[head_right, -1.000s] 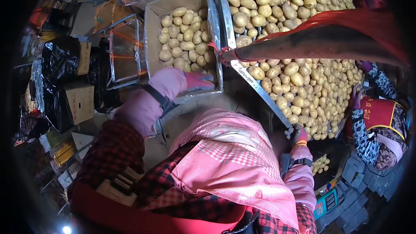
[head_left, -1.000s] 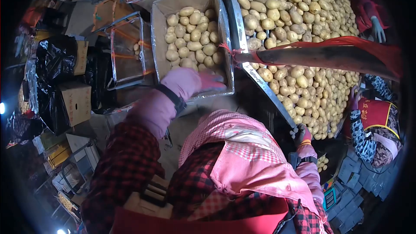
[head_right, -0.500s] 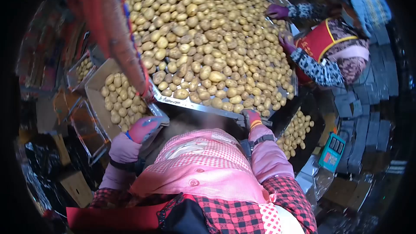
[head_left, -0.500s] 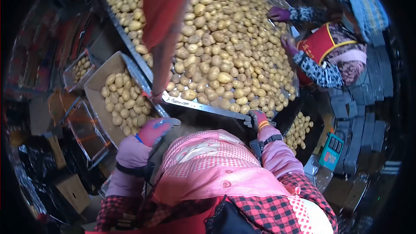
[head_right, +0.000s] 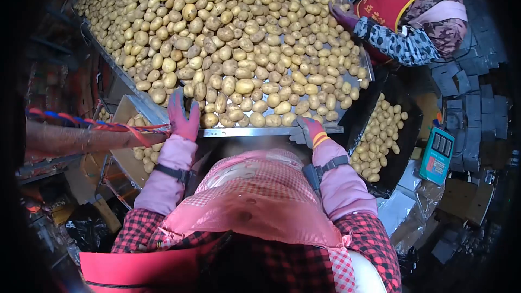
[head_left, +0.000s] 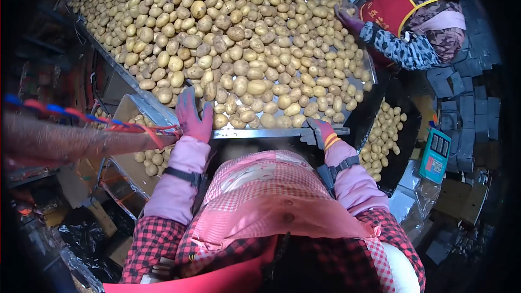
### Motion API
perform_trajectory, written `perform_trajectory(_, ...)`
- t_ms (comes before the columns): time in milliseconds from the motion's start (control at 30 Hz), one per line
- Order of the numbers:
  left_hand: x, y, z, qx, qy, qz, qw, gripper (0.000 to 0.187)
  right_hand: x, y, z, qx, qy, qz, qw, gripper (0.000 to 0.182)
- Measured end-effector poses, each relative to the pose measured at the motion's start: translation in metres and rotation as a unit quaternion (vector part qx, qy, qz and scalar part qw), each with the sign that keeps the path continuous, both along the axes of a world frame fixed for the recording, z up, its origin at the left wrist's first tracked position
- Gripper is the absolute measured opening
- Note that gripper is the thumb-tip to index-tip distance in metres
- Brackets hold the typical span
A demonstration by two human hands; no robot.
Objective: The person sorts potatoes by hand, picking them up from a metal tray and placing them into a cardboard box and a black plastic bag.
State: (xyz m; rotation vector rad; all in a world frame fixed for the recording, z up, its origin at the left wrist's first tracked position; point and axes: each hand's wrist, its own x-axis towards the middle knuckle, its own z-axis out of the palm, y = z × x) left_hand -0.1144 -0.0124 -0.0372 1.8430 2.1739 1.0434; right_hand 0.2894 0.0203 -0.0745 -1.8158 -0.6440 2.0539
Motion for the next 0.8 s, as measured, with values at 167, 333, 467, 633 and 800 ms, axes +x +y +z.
perform_trajectory(167, -0.009, 0.021, -0.025, -0.076, 0.140, 0.031, 0.987, 0.066, 0.025, 0.020, 0.013, 0.448, -0.148, 0.518, 0.714, 0.033)
perform_trajectory(333, -0.005, 0.024, -0.022, -0.096, 0.157, 0.016, 0.983, 0.063, 0.030, 0.085, 0.034, 0.320, -0.043, 0.104, 0.941, 0.043)
perform_trajectory(467, -0.005, 0.025, -0.021, -0.117, 0.162, 0.016, 0.980, 0.062, 0.023, 0.152, 0.006, 0.331, -0.063, 0.005, 0.942, 0.054)
perform_trajectory(633, -0.004, 0.028, -0.014, -0.130, 0.143, 0.018, 0.981, 0.066, -0.051, 0.216, 0.028, 0.563, -0.219, 0.193, 0.773, 0.061)
perform_trajectory(800, -0.002, 0.031, -0.011, -0.156, 0.132, 0.020, 0.979, 0.072, -0.142, 0.275, 0.057, 0.655, -0.305, 0.291, 0.627, 0.068)
